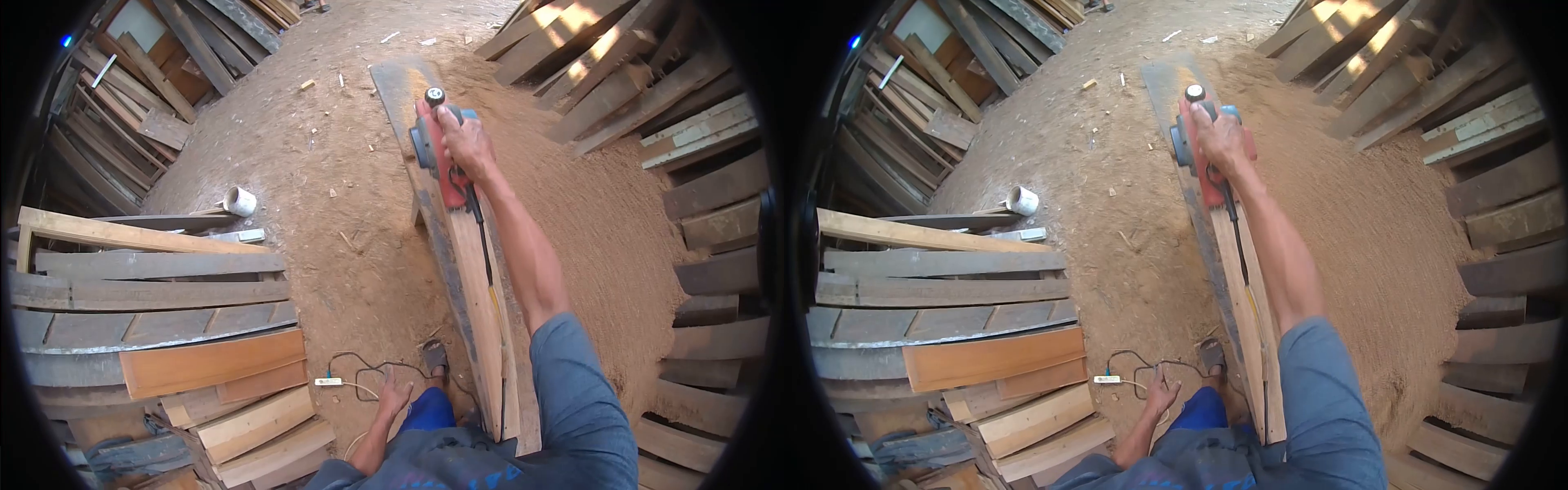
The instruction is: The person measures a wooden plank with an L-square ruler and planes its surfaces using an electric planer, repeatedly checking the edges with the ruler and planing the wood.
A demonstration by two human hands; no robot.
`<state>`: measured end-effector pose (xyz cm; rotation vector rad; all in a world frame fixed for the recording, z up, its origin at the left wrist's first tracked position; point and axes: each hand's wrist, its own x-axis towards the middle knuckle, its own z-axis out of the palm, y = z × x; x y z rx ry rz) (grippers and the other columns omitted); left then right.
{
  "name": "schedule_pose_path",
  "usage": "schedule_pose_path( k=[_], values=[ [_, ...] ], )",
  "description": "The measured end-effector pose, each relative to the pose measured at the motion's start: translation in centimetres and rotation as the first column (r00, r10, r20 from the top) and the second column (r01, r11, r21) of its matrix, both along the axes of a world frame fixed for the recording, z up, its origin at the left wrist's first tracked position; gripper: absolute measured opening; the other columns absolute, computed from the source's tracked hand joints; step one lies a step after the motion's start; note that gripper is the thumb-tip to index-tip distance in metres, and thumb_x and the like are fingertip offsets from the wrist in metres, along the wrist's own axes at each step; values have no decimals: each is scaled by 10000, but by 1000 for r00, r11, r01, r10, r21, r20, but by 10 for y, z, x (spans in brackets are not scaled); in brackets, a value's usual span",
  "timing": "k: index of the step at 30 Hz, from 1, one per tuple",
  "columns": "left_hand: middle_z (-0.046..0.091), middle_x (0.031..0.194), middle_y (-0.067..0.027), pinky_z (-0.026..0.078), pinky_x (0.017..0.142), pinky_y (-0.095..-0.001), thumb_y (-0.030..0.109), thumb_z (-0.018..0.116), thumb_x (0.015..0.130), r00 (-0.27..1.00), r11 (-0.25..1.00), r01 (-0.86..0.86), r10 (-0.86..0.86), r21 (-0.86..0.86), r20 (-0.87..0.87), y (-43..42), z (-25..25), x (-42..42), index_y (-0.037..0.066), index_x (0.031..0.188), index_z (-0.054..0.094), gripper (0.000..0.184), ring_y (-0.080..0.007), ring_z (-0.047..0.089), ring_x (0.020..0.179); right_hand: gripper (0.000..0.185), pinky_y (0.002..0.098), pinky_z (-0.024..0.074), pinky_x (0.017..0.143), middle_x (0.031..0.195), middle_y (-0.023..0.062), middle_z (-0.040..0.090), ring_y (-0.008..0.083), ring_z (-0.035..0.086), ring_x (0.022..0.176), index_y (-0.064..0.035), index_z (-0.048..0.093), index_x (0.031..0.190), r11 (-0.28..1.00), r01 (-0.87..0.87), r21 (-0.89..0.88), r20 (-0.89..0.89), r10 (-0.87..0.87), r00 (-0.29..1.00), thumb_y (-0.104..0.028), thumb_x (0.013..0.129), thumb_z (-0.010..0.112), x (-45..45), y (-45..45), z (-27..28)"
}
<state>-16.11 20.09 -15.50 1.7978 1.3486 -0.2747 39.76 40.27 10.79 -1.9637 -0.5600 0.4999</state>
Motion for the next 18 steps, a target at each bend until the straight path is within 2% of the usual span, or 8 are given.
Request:
schedule_pose_path(
  k=[1,2,5,9,12,14,16,18],
  values=[
    [420,1547,-333,356,1198,-472,421,791,848,1000,1000,-8,8,14,-19,-2,0,-6,7,1586,339,959,-497,417,1422,659,380,539,662,723,71,681,203,675,672,-46,734,898,999,-11,-46,-5,11,1000,-665,968,517,12,14,-5],
    [433,1540,-330,362,1193,-470,418,793,847,999,999,-19,20,33,-35,-1,-1,-9,1,1583,343,958,-499,429,1414,664,382,538,658,719,70,680,202,673,671,-46,734,898,1000,-7,-14,4,7,1000,-671,965,520,20,27,-10],
    [452,1529,-328,370,1190,-462,400,799,839,986,985,-163,161,-59,-48,-3,22,-12,-12,1574,355,952,-486,453,1404,666,385,527,631,699,48,660,183,655,648,-56,737,902,998,23,54,38,-25,999,-686,956,529,35,49,-19],
    [460,1527,-324,372,1187,-458,417,782,849,980,983,-180,177,-27,-95,-12,34,-22,2,1577,361,938,-466,467,1400,556,332,492,571,692,13,622,126,600,594,-84,737,985,999,9,42,-59,-6,998,-598,1003,525,11,6,0],
    [464,1523,-325,375,1181,-466,442,759,864,988,990,-142,141,-15,-67,-15,31,-25,11,1579,366,923,-479,469,1392,463,275,430,490,690,-9,592,82,549,549,-88,720,1050,999,6,47,-153,2,988,-500,1053,509,-9,-73,-13],
    [473,1510,-332,382,1170,-477,462,743,873,993,993,-115,115,-7,-13,-12,26,-19,14,1578,370,915,-499,472,1379,464,276,444,506,669,-13,600,86,576,561,-77,720,1034,985,30,168,-303,23,953,-492,1049,515,-43,-146,9],
    [480,1495,-344,387,1163,-485,469,723,892,996,990,29,-40,136,78,-6,15,-12,26,1578,378,886,-516,468,1372,410,229,402,462,671,-29,569,51,530,537,-81,710,1117,984,46,170,-318,10,948,-443,1070,525,-63,-220,4],
    [484,1487,-349,383,1160,-504,474,695,918,993,997,-36,43,-67,106,8,48,23,42,1587,366,862,-522,470,1367,440,224,407,468,680,-36,558,42,510,533,-84,694,1131,981,15,195,-300,45,953,-483,1067,519,-98,-291,27]
  ],
)
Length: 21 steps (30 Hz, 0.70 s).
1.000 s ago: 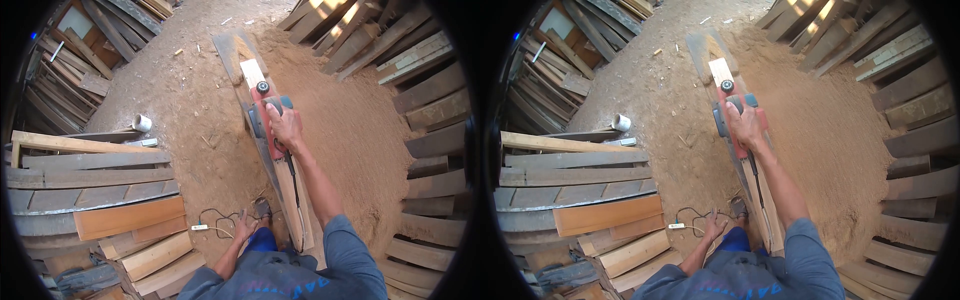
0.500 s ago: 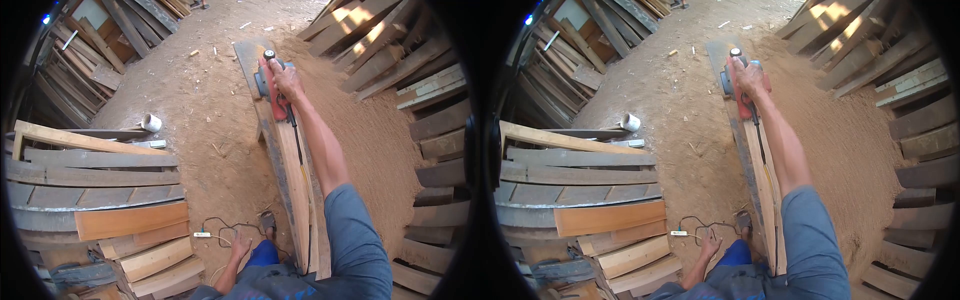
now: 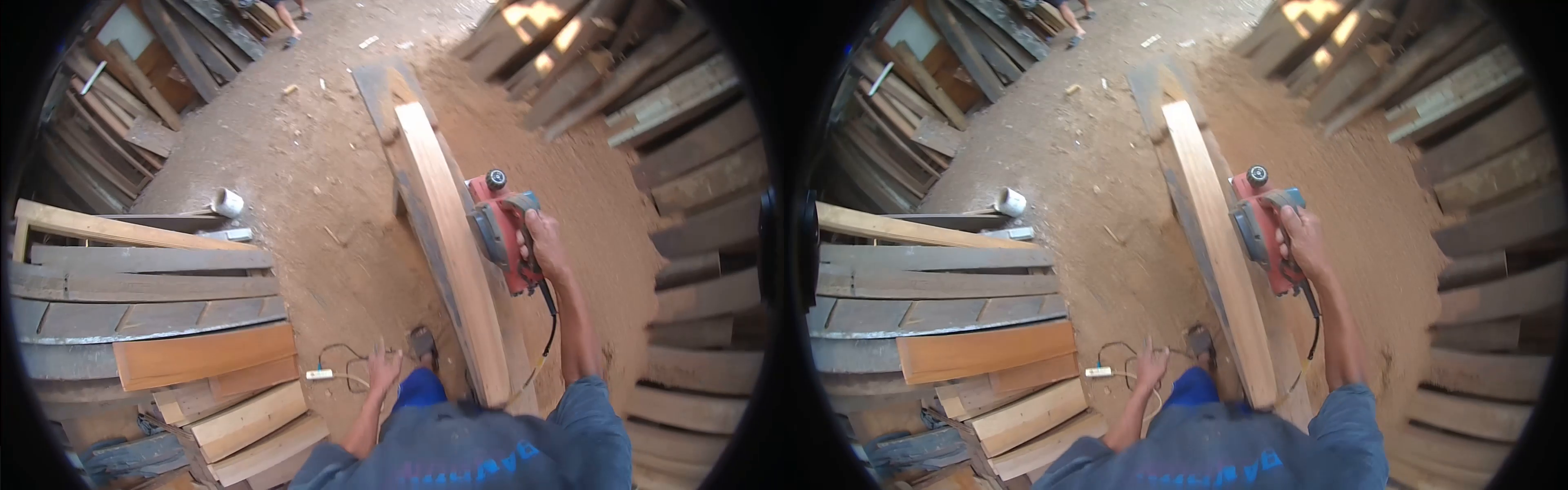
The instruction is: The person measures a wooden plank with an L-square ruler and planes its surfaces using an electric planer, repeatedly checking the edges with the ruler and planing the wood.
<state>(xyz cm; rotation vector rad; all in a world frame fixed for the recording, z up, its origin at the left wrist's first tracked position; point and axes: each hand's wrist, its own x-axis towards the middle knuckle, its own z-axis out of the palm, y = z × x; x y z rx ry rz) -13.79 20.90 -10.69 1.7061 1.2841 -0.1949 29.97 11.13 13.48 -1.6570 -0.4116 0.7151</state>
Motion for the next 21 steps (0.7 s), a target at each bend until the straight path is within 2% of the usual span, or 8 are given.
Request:
schedule_pose_path(
  k=[1,2,4,12,15,18,19,21],
  values=[
    [575,1379,-361,453,1080,-479,437,662,958,991,990,103,-94,98,-100,1,16,17,-6,1582,345,828,-500,565,1276,430,226,408,471,680,-37,555,44,509,533,-83,686,1148,999,15,-39,2,-15,1000,-472,1068,519,-13,-36,-4],
    [540,1419,-368,438,1097,-472,410,643,978,988,954,106,-134,281,82,-3,-9,17,11,1585,354,782,-485,553,1298,421,228,409,473,680,-38,552,45,508,532,-83,677,1164,997,28,-72,6,-28,1000,-460,1069,518,-23,-71,-10],
    [547,1385,-354,401,1123,-516,495,637,966,976,968,74,-120,240,180,-5,9,43,93,1598,375,793,-523,497,1327,404,234,412,477,681,-38,549,49,507,531,-80,661,1193,984,77,-162,-10,-79,997,-437,1069,519,-57,-140,-16],
    [605,1286,-309,459,1065,-451,483,670,950,951,982,166,-183,85,250,-70,63,118,79,1593,385,811,-428,580,1236,357,251,410,465,678,-39,552,58,505,514,-79,658,1258,898,153,-413,-91,-208,974,-352,1039,590,-200,-328,-46],
    [672,1221,-277,500,1013,-425,412,728,916,899,978,193,-207,73,385,-110,55,122,45,1589,371,846,-377,654,1152,330,249,420,470,670,-32,573,63,523,506,-67,659,1078,909,157,-385,-144,-228,963,-381,1050,562,-253,-364,-52],
    [733,1140,-245,544,940,-391,346,764,888,873,970,243,-202,-35,444,-146,74,110,7,1581,357,872,-327,720,1026,318,245,427,477,673,-30,580,62,534,515,-62,659,1056,911,123,-394,-231,-227,946,-368,1046,575,-295,-387,-58],
    [754,1102,-240,567,892,-372,344,781,865,851,974,225,-204,15,483,-156,56,104,-15,1581,335,916,-309,751,944,324,251,435,484,666,-21,579,77,546,519,-55,659,1004,911,103,-399,-264,-221,939,-367,1040,581,-305,-394,-67],
    [749,1120,-244,562,916,-379,355,785,854,831,964,264,-236,17,504,-169,33,90,-22,1584,319,946,-320,746,992,317,255,441,493,657,-11,574,95,548,518,-49,658,976,896,52,-441,-261,-184,948,-352,1035,589,-317,-407,-71]
  ],
)
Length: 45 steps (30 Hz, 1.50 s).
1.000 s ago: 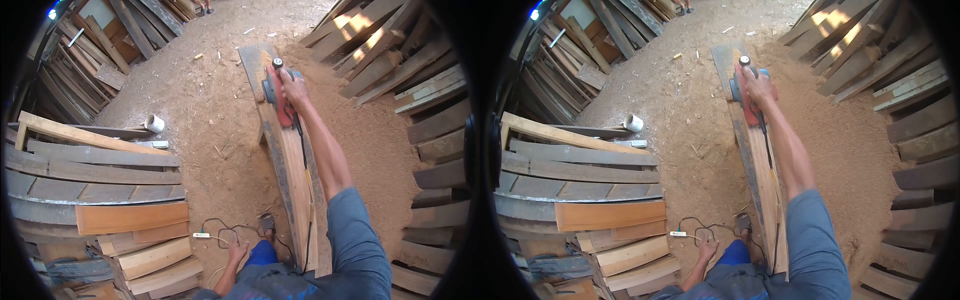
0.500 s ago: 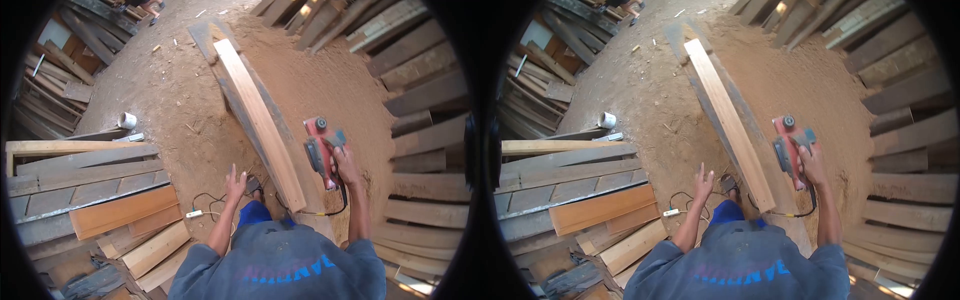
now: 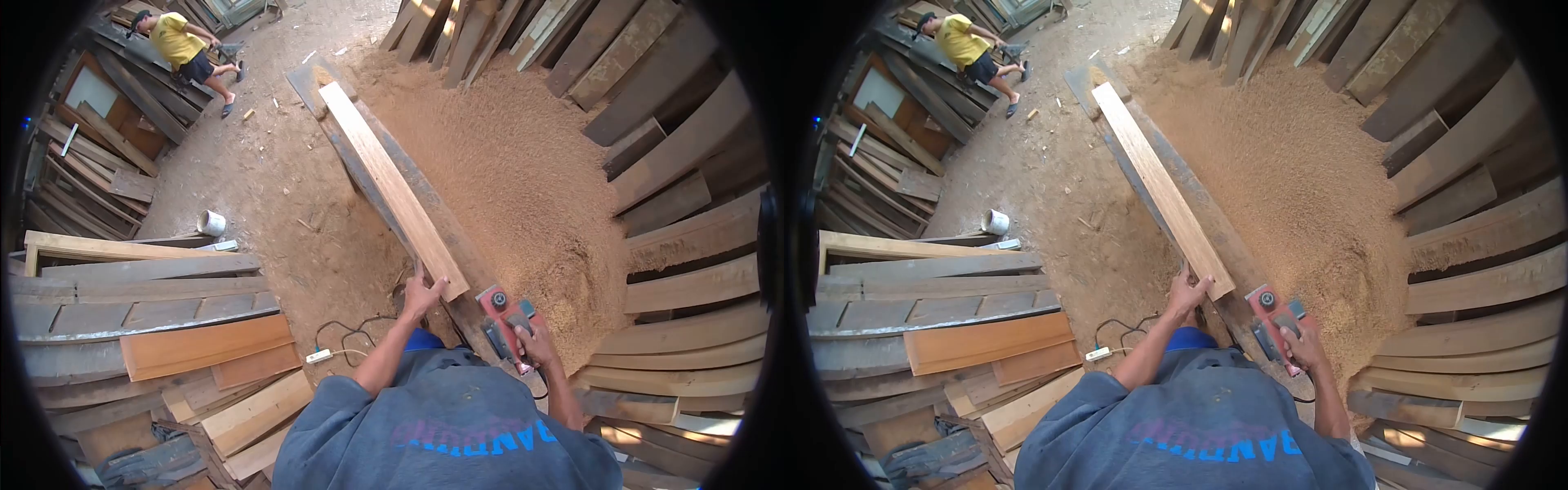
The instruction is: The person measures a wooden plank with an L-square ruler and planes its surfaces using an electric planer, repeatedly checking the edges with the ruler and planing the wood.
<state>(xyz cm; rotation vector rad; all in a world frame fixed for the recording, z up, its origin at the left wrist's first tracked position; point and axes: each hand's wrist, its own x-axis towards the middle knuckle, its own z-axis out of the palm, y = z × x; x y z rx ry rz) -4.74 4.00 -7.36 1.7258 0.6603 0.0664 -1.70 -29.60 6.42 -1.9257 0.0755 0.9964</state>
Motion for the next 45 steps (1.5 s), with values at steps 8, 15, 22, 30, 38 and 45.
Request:
schedule_pose_path(
  k=[8,15,22,30,38,45],
  values=[
    [674,1231,-340,508,1039,-411,409,790,823,966,970,212,-190,119,-175,-3,22,-24,2,1607,278,1021,-424,669,1175,385,326,429,461,609,13,533,132,524,511,7,668,1061,1000,5,-5,-58,-5,998,-362,963,624,-20,-23,-32],
    [674,1163,-343,518,997,-450,368,784,825,974,965,212,-195,157,-117,23,46,-43,40,1624,263,1008,-426,666,1142,558,477,485,914,1033,236,639,356,623,1089,20,628,1183,885,-122,-449,490,358,795,-456,899,694,-5,-1,-30],
    [735,981,-175,558,791,-404,245,695,917,935,911,-351,353,216,29,114,0,-83,13,1360,512,532,-288,712,860,958,529,396,1117,1393,310,514,458,486,1317,31,412,1498,758,-340,-556,560,644,521,-543,812,755,26,149,-31],
    [643,904,7,418,617,-248,110,574,1040,566,656,-712,747,-250,349,214,84,-111,79,1083,589,56,-57,492,690,1022,527,383,1140,1388,319,484,481,476,1310,44,296,1537,934,-217,-283,599,349,720,-315,730,813,28,182,-82],
    [571,867,43,459,656,-249,96,654,1016,299,615,-600,765,-511,570,253,179,-59,103,1053,586,77,-65,524,741,903,544,506,1011,1317,232,496,384,565,1210,4,386,1453,934,-82,347,853,-278,442,-371,777,852,103,224,172],
    [618,890,8,541,635,-283,78,671,1003,333,718,-389,694,-578,638,266,229,13,89,1050,578,105,-105,620,739,926,524,458,1066,1352,232,467,358,508,1276,-26,367,1491,956,-228,187,981,-168,100,-530,834,781,144,314,260]
  ],
)
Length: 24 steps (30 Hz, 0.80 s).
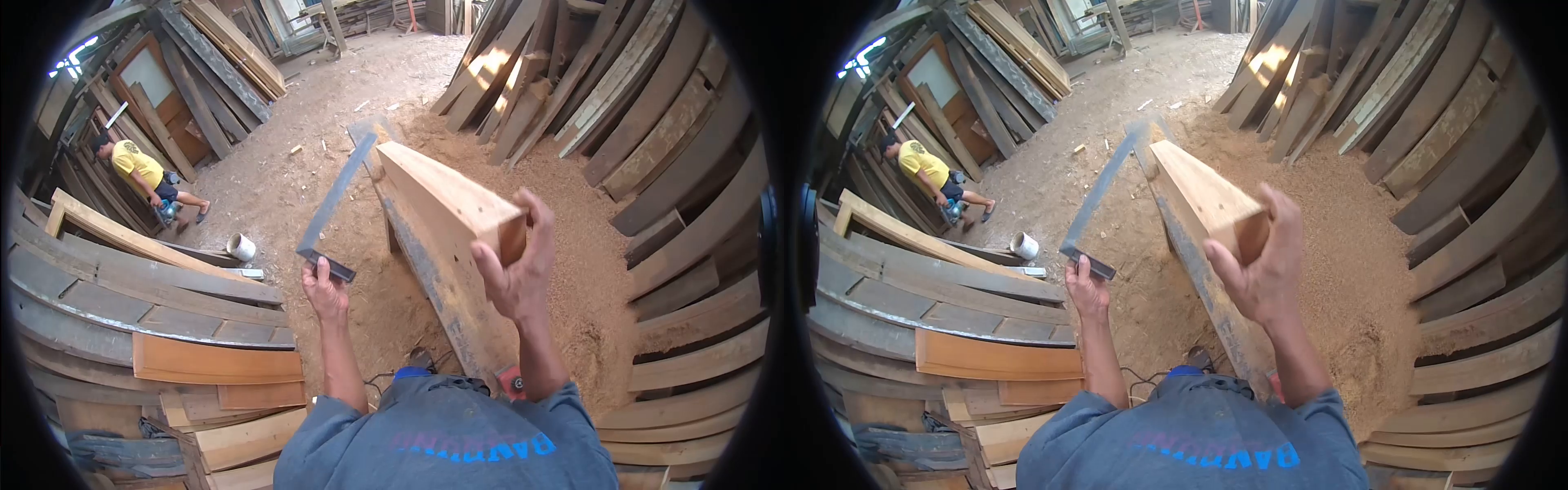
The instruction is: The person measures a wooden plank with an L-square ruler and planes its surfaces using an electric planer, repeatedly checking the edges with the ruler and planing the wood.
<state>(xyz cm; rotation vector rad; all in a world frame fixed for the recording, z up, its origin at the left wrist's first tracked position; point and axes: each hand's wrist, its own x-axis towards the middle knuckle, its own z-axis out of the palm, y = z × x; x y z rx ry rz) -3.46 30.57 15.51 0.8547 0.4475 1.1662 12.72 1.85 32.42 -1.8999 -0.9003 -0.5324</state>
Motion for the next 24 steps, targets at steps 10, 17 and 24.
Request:
schedule_pose_path(
  k=[10,17,24],
  values=[
    [647,922,20,538,682,-235,47,670,1002,1000,999,25,-25,44,4,9,30,59,62,1112,629,119,-63,611,773,822,455,463,1033,1326,203,484,330,518,1233,-3,431,1454,991,-38,128,47,32,998,-413,850,811,24,42,52],
    [668,934,9,520,715,-230,115,710,993,990,981,112,-95,161,-108,4,23,94,43,1118,650,157,-48,591,781,936,510,510,1026,1278,325,561,419,605,1207,120,387,1437,995,-97,23,-149,99,984,-482,850,798,4,38,51],
    [726,981,-32,555,770,-257,126,677,1017,957,955,246,-211,167,-200,-48,39,120,15,1138,657,165,-79,646,824,997,493,498,1045,1325,355,538,451,595,1239,131,333,1456,963,-265,-43,-288,242,926,-418,814,864,-48,27,16]
  ],
)
